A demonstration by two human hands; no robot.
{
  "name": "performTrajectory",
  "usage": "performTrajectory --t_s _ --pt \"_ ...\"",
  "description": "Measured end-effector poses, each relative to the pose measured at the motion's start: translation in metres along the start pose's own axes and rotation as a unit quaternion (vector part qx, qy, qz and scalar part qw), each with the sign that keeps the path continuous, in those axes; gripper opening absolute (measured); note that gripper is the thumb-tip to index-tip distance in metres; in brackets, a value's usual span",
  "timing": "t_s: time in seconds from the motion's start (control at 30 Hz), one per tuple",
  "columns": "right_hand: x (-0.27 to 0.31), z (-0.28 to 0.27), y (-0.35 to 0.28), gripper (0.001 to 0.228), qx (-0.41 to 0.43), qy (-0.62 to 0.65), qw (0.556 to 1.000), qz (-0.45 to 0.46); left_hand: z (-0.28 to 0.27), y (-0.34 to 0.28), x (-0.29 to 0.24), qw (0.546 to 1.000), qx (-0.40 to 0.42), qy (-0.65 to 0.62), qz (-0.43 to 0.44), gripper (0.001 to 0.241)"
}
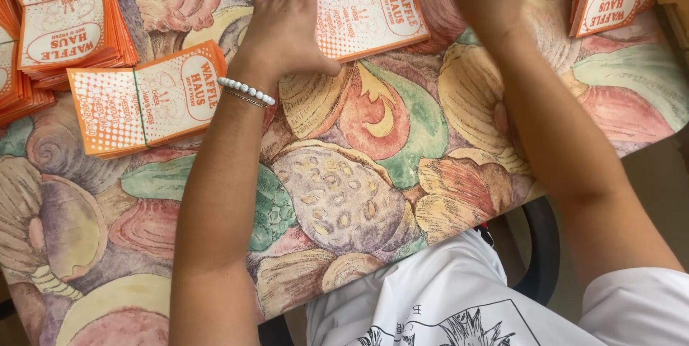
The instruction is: A person rapidly counts and stacks paper bags on a table in a factory setting.
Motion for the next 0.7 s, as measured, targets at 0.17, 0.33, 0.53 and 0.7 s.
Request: performTrajectory --t_s 0.17,0.33,0.53,0.7 --pt "0.084 0.051 0.01 0.027 0.065 0.094 0.991 -0.07 0.001 -0.003 -0.001 1.0 -0.007 -0.004 -0.004 0.149" --pt "0.093 0.071 0.006 0.03 0.124 0.091 0.987 -0.049 0.001 -0.004 -0.001 1.0 -0.021 -0.014 -0.001 0.149" --pt "0.087 0.082 0.002 0.033 0.168 0.069 0.983 -0.031 0.001 -0.007 0.001 0.999 -0.025 -0.024 0.002 0.143" --pt "0.101 0.037 -0.001 0.035 0.117 0.098 0.987 -0.049 -0.002 -0.01 0.002 0.998 -0.024 -0.058 0.005 0.139"
Point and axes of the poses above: each hand's wrist, its own y-axis towards the middle knuckle, its own z-axis out of the palm, x = y × z, the point moved 5 cm from there along y, towards the middle knuckle, and after that the axes turned 15 degrees about y, right-handed, at the moved point
